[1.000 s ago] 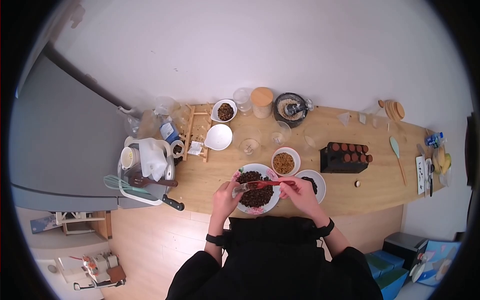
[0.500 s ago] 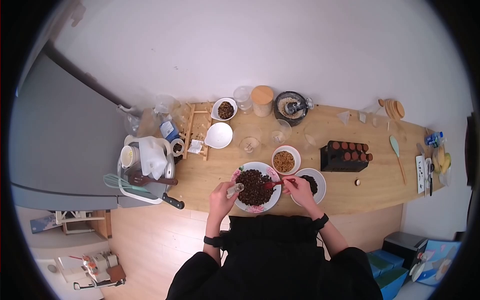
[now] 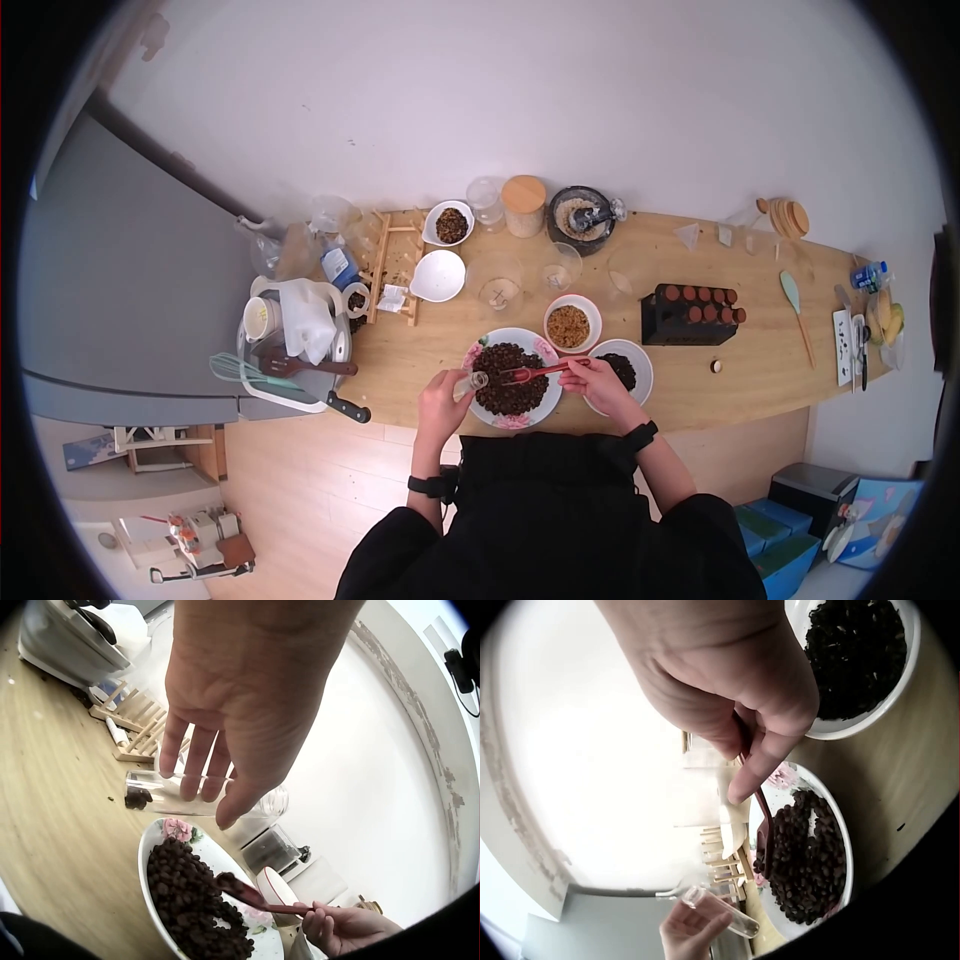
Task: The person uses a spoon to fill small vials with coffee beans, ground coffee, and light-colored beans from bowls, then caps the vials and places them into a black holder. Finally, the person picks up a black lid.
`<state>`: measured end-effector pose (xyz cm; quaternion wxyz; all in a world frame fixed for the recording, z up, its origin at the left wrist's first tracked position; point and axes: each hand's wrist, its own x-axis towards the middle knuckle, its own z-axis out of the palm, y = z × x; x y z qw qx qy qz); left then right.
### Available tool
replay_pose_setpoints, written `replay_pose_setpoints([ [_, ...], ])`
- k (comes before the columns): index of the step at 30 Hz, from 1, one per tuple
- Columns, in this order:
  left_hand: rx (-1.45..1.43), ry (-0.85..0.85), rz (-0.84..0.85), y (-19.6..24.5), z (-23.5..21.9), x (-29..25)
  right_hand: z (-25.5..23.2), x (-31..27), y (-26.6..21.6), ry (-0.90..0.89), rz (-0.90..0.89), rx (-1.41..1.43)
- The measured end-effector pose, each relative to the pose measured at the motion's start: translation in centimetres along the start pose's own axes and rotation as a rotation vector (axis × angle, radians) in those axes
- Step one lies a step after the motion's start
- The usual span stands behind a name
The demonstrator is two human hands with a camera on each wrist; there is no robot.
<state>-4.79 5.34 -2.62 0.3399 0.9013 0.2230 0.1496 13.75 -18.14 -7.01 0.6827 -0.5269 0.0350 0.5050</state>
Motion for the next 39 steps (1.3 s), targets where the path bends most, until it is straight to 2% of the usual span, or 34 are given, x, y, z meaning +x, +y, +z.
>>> replay_pose_setpoints([
  [5,0.096,-0.016,0.076,0.0,0.3,0.1,-0.6,-1.0,-0.9,-0.056,-0.022,0.117],
  [8,0.120,-0.043,0.077,0.5,0.7,0.3,0.1,-2.1,-2.0,-0.112,-0.048,0.101],
  [12,0.104,-0.051,0.091,0.8,1.0,0.8,2.0,-3.1,-3.2,-0.094,-0.088,0.035],
  [14,0.086,-0.071,0.070,1.3,0.7,1.0,3.4,-4.1,-4.1,-0.070,-0.225,-0.166],
  [15,0.087,-0.070,0.071,1.5,0.7,1.0,4.4,-4.8,-4.7,-0.071,-0.226,-0.165],
  [17,0.049,-0.066,0.054,1.7,0.6,1.1,6.7,-6.5,-6.0,-0.054,-0.383,-0.394],
  [18,0.050,-0.068,0.056,1.8,0.6,1.1,7.9,-7.5,-6.7,-0.052,-0.383,-0.392],
  [20,-0.001,-0.063,0.040,2.0,0.7,1.1,9.5,-9.0,-7.8,-0.043,-0.630,-0.725],
  [24,-0.055,-0.029,0.062,1.2,0.7,0.9,7.3,-6.3,-6.1,0.067,-0.673,-0.730],
  [26,-0.081,-0.009,0.003,1.0,0.5,0.7,5.0,-3.6,-4.1,0.177,-0.476,-0.578],
  [30,-0.058,-0.002,0.014,0.6,0.3,0.4,3.0,-0.7,-1.2,0.205,-0.408,-0.501],
  [33,-0.049,-0.003,0.014,0.3,0.2,0.2,1.8,1.2,0.6,0.113,-0.322,-0.379],
  [35,-0.028,-0.007,0.008,0.2,0.1,0.1,1.7,2.0,1.1,0.034,-0.155,-0.238],
  [39,-0.015,0.007,-0.002,0.3,0.0,0.1,2.0,2.1,0.9,0.023,-0.050,-0.148],
])
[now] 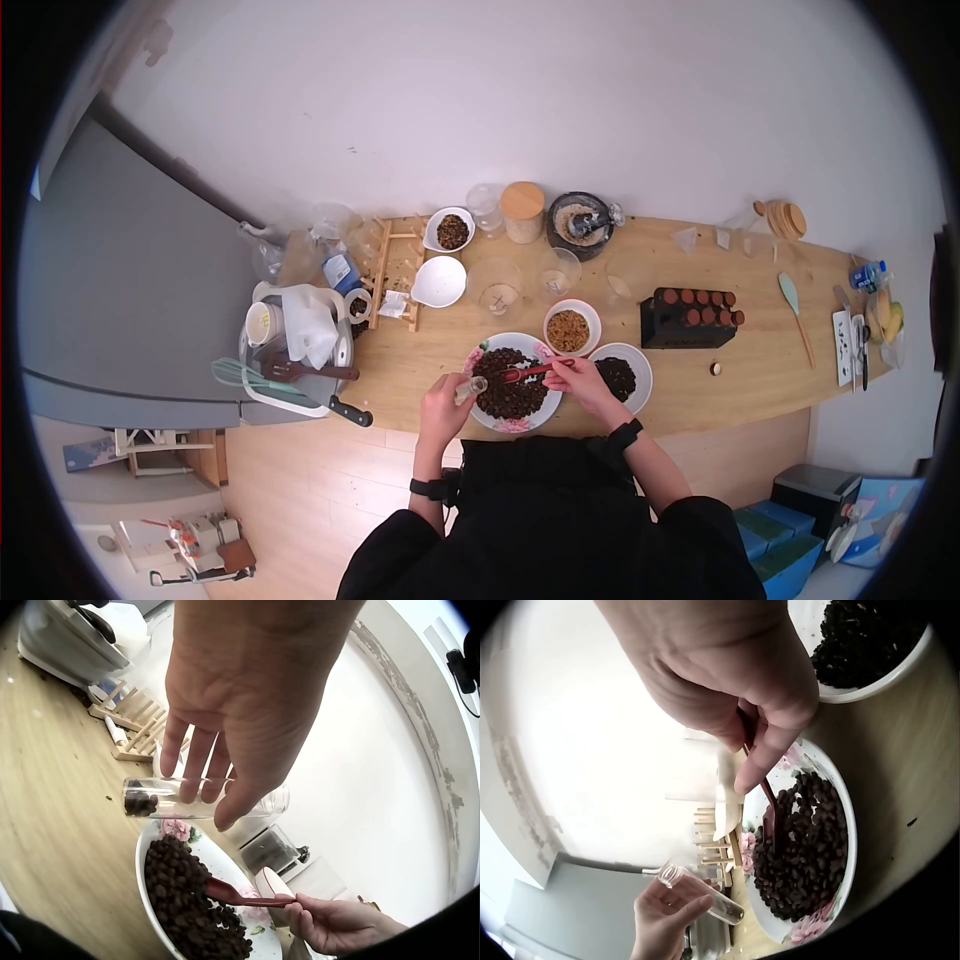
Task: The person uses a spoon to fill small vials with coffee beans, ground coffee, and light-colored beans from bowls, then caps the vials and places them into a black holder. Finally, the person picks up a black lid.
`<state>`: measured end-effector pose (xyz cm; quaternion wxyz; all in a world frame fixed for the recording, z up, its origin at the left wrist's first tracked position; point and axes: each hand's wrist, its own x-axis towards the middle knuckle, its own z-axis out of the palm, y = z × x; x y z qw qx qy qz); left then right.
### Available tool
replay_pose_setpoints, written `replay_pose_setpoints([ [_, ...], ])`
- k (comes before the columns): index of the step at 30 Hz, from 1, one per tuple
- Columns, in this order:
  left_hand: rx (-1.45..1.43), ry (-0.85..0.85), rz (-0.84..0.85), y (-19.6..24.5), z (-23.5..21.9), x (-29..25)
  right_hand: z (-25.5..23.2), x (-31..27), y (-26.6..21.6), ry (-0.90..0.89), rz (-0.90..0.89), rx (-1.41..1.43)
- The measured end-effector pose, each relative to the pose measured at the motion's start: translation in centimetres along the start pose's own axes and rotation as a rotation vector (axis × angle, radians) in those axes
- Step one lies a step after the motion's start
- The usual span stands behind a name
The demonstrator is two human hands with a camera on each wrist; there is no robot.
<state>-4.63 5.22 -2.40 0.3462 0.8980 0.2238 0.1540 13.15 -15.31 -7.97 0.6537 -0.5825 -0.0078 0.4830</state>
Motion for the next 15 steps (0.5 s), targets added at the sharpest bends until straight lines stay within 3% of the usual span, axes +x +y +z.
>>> replay_pose_setpoints([
  [8,0.032,0.010,0.010,-1.6,0.3,-0.4,-1.2,-0.8,-0.5,-0.057,0.099,0.222],
  [15,0.149,-0.011,0.009,-1.1,0.2,-0.3,-0.8,-3.1,-2.6,-0.063,0.032,0.239],
])
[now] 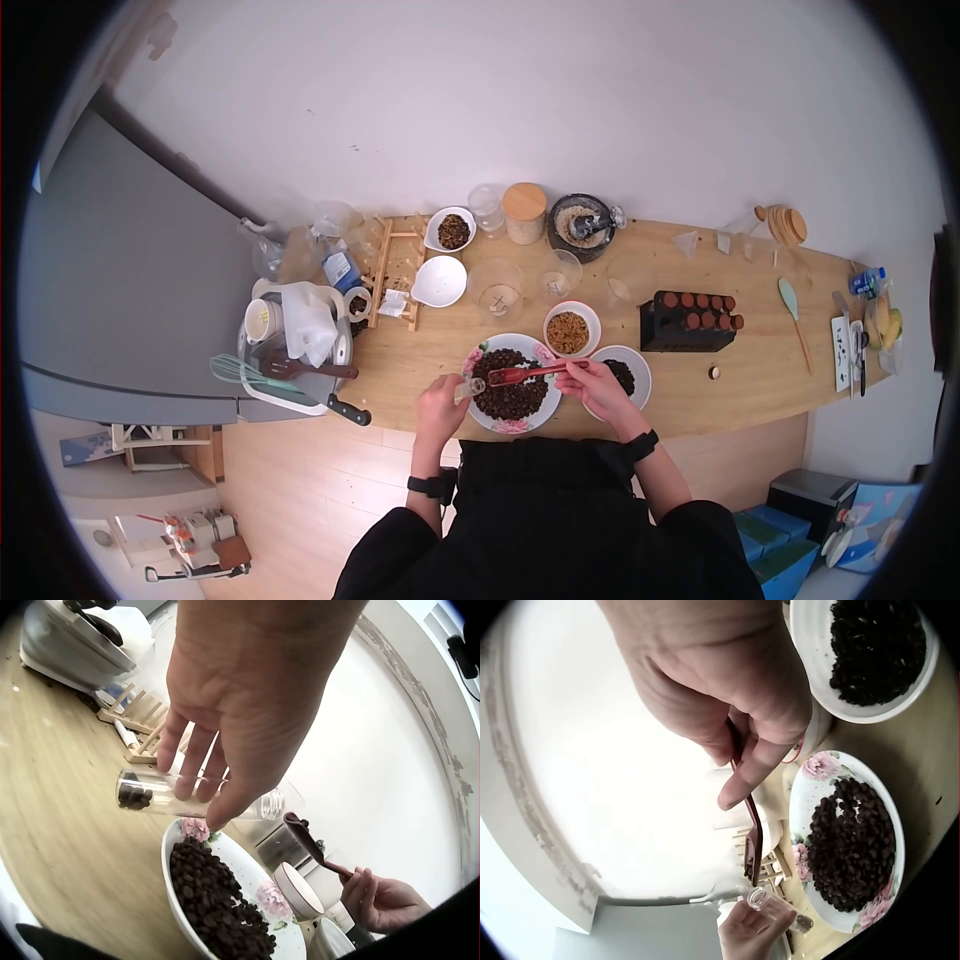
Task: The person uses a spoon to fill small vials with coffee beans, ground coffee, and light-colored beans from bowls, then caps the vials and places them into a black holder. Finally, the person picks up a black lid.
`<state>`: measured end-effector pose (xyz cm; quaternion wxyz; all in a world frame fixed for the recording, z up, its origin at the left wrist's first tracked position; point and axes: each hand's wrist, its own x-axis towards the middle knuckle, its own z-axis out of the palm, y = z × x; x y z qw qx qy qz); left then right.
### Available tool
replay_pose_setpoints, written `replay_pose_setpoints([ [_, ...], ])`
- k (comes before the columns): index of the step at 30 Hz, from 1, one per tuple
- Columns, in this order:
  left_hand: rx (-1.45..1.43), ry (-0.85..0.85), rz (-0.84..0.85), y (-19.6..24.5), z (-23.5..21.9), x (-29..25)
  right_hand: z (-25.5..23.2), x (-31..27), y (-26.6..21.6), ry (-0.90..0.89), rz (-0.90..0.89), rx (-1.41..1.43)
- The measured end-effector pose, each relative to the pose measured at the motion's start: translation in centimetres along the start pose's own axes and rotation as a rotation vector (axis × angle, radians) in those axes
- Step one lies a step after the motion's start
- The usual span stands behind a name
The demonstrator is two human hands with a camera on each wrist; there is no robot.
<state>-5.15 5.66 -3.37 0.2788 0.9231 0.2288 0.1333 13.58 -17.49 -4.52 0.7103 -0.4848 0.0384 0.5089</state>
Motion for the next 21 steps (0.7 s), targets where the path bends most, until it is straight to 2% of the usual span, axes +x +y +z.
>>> replay_pose_setpoints([
  [6,-0.077,-0.027,0.024,1.1,0.5,0.6,3.4,-2.4,-2.3,-0.071,-0.175,-0.204],
  [11,-0.142,-0.028,0.029,2.1,0.2,0.9,7.8,-6.1,-4.7,-0.073,-0.462,-0.653],
  [13,-0.142,-0.018,0.040,1.8,0.3,0.9,8.0,-6.3,-4.7,-0.031,-0.533,-0.693],
  [15,-0.145,-0.004,0.052,1.5,0.3,0.8,6.5,-5.1,-4.1,0.120,-0.589,-0.843],
  [19,-0.155,0.033,0.024,1.3,-0.3,0.7,2.4,-2.7,-1.2,0.234,-0.463,-0.801],
  [21,-0.153,0.038,0.027,1.1,-0.4,0.5,0.9,-1.9,0.1,0.248,-0.286,-0.800],
])
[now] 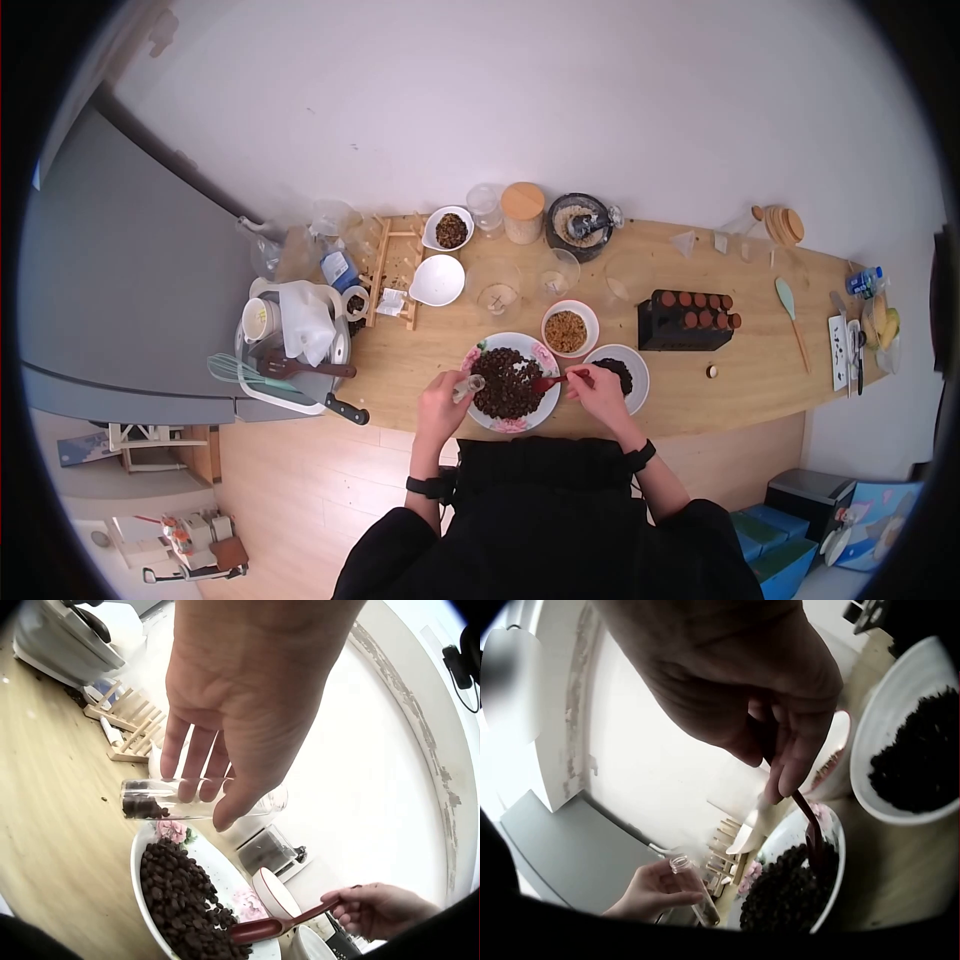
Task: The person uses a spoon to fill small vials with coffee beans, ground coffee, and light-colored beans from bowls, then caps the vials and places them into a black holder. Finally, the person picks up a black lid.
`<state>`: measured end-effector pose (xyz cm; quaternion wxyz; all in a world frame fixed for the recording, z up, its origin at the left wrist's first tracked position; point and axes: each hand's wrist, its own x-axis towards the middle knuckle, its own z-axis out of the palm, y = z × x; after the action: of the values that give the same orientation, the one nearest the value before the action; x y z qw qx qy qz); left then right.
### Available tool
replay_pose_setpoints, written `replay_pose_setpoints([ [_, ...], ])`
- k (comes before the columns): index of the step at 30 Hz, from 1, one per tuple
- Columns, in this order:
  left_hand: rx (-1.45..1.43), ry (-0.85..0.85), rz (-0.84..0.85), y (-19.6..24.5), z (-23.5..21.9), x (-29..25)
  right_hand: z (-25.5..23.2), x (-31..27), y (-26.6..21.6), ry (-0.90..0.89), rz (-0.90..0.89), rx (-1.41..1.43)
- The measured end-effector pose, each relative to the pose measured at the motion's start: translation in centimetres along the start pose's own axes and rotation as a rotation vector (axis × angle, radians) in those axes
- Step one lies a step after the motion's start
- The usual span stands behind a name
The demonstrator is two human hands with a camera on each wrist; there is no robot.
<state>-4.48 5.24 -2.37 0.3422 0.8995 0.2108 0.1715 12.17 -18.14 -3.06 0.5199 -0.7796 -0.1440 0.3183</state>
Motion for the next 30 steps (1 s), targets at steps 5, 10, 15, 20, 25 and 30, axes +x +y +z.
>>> replay_pose_setpoints([
  [5,0.066,-0.055,-0.041,-0.4,-0.1,-0.3,1.4,1.7,3.2,-0.142,0.170,0.368],
  [10,0.079,-0.048,-0.027,-0.7,0.0,-0.4,2.5,2.5,3.4,-0.230,0.275,0.492],
  [15,0.084,-0.040,-0.032,-0.9,-0.2,-0.5,2.1,2.8,3.5,-0.254,0.348,0.674],
  [20,0.074,-0.034,-0.010,-1.2,-0.1,-0.5,1.1,2.5,3.2,-0.251,0.368,0.778],
  [25,0.116,-0.065,-0.012,-0.3,-0.2,-0.2,-0.4,1.6,2.2,-0.222,0.293,0.834],
  [30,0.107,-0.074,0.023,0.7,0.3,0.7,-1.2,0.5,-1.3,-0.233,0.146,0.784],
])
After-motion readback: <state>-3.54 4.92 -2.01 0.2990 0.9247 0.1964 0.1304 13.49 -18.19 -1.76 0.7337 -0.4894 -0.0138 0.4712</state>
